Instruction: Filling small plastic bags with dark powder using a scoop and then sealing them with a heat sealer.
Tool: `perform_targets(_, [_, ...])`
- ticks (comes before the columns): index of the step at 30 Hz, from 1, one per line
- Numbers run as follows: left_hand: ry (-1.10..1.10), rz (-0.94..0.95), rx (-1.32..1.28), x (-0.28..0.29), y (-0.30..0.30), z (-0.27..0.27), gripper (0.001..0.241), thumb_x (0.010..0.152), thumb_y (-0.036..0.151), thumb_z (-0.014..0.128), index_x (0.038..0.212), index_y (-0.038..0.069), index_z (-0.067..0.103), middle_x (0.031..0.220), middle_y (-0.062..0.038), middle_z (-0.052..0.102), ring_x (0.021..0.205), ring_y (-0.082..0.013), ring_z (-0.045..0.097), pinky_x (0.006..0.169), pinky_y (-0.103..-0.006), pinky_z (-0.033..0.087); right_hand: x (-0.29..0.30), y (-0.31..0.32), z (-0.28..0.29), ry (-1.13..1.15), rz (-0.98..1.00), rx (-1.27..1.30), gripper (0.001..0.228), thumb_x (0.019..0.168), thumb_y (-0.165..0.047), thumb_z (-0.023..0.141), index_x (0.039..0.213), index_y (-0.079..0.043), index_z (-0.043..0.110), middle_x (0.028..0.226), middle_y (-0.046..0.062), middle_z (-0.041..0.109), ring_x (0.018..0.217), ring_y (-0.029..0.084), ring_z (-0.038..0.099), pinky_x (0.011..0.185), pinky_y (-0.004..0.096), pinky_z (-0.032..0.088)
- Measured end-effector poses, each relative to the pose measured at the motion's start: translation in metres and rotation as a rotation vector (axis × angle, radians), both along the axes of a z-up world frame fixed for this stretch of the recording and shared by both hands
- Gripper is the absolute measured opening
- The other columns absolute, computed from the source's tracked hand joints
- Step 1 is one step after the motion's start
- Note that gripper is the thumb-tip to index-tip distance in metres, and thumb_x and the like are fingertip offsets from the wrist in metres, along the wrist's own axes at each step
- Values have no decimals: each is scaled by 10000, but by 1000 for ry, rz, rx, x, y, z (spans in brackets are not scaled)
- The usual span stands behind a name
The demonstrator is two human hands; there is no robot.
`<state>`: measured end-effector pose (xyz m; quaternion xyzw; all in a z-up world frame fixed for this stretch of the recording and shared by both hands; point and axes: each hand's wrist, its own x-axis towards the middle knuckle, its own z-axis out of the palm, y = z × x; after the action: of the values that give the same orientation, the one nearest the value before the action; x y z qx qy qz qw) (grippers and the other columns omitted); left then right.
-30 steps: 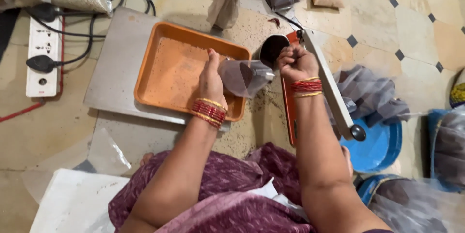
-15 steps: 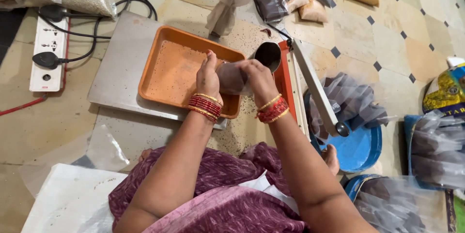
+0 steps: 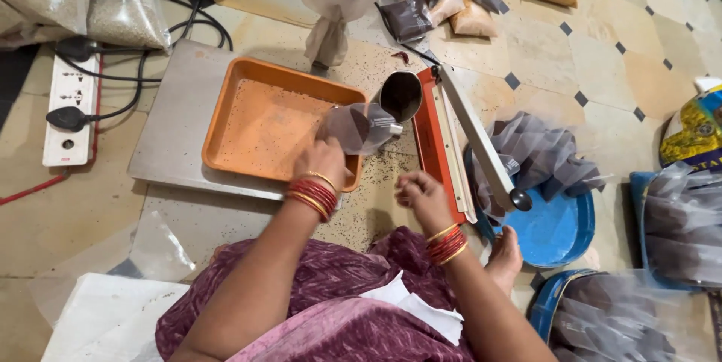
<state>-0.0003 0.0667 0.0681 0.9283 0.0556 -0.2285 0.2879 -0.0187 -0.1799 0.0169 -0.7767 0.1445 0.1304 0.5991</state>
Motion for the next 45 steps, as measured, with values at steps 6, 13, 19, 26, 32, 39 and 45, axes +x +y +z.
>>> perform_targets(6, [-198, -20, 177, 7, -42, -40, 628, 933, 485, 639, 1147, -101, 578, 1028, -252, 651, 743, -250, 682, 583, -330, 595, 1, 3, -17, 145, 74, -199, 160, 976, -149, 577, 1053, -79, 698, 942, 52, 744, 811, 134, 728, 740, 272, 642])
perform_targets(13, [-768, 53, 264, 37, -35, -87, 155, 948, 34, 637, 1077, -4, 713, 964, -212, 727, 654, -250, 705, 475, -314, 592, 16, 0, -7, 117, 101, -210, 177, 978, -154, 589, 1081, -70, 707, 963, 56, 747, 822, 126, 721, 762, 286, 633])
perform_targets(19, [-1346, 221, 10, 38, -17, -62, 207, 916, -27, 678, 1107, 23, 740, 1048, -161, 766, 777, -228, 727, 601, -293, 621, 16, -6, -9, 58, 135, -131, 166, 976, -128, 591, 1080, -65, 705, 962, 52, 739, 843, 133, 713, 785, 301, 621])
perform_targets(26, [-1368, 218, -475, -11, -48, -12, 251, 966, -36, 649, 1170, 89, 725, 1115, -109, 753, 954, -221, 750, 761, -295, 668, 4, -6, 26, -135, 301, 424, 440, 965, -212, 613, 1383, -101, 530, 1321, -4, 633, 1216, 149, 609, 1024, 374, 528])
perform_targets(32, [-998, 241, -872, -56, -95, 8, 141, 991, 103, 669, 1105, 121, 750, 1010, -66, 768, 873, -169, 744, 712, -283, 639, -18, -52, 14, -164, 178, 874, 523, 992, -233, 685, 1464, -85, 516, 1389, 64, 605, 1254, 197, 575, 1064, 415, 461])
perform_targets(39, [-1004, 109, -974, -66, -123, -3, 104, 1022, 182, 652, 1056, 140, 741, 999, -34, 759, 901, -138, 731, 771, -274, 643, -28, -108, 16, -325, 148, 806, 273, 921, -154, 821, 1133, -33, 699, 1240, 102, 679, 1035, 160, 616, 808, 276, 483])
perform_targets(45, [-829, 193, -1137, -55, -131, -17, 115, 1021, 232, 644, 1013, 189, 751, 904, 28, 752, 845, -77, 711, 756, -247, 634, -31, -114, 37, -416, 283, 754, 246, 979, -79, 872, 900, -44, 642, 948, 6, 584, 869, 130, 562, 828, 291, 511])
